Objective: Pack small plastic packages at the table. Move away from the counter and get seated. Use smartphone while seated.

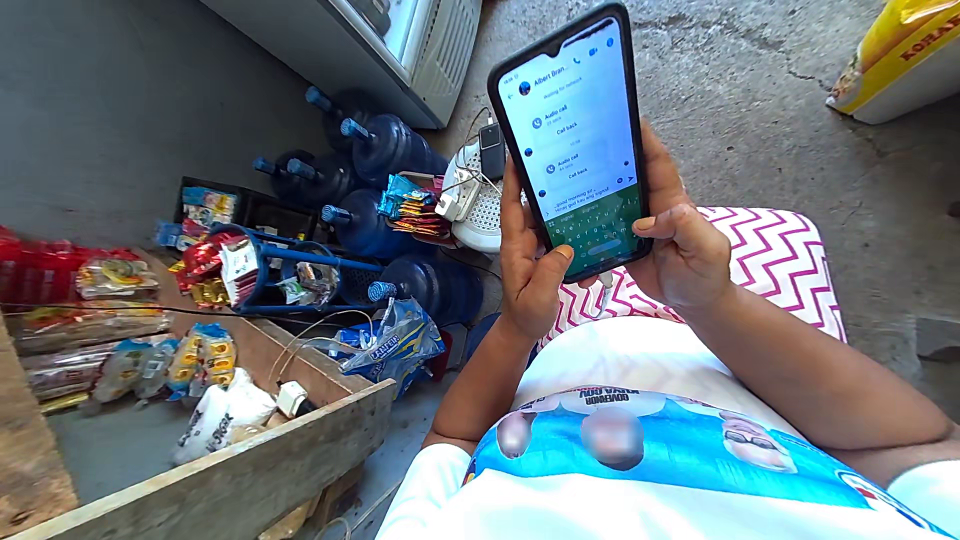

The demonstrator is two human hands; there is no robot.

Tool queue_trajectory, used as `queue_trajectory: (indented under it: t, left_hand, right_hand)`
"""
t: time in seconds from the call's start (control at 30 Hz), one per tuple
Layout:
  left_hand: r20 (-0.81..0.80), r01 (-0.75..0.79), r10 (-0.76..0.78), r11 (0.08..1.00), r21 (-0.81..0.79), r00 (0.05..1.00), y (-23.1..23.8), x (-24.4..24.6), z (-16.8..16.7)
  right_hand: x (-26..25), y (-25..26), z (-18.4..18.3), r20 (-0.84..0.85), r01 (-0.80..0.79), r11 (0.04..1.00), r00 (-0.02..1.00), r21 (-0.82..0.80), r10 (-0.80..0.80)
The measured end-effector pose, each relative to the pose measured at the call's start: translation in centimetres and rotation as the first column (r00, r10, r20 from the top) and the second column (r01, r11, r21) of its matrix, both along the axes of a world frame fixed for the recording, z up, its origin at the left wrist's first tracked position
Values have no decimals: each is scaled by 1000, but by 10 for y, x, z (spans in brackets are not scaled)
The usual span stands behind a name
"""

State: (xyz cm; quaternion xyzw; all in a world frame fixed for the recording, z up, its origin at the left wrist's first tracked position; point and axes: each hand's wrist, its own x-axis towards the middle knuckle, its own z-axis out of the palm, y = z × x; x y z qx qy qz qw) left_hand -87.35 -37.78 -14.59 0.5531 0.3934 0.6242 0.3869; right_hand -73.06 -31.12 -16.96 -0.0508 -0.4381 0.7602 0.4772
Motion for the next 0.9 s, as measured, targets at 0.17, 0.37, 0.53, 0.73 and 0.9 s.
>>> queue_trajectory:
  t: [0.17,0.37,0.53,0.73,0.9]
  left_hand:
    - [-8,2,-2,1000,19,1000,0,0,-1]
    - [-2,-1,1,1000,15,1000,0,1,0]
    - [17,-3,3,1000,31,1000,0,1,-1]
    - [34,-3,1,998,60,999,1,1,-1]
    - [49,-3,1,999,42,999,0,1,-1]
  right_hand:
    - [0,1,-1,-2,-12,1000,1000,1,12]
    - [2,2,-1,-19,-50,999,999,1,50]
    - [3,3,-1,-23,-70,997,997,21,71]
    - [5,5,-2,-7,-104,993,995,60,104]
    - [4,4,0,15,-75,996,997,52,74]
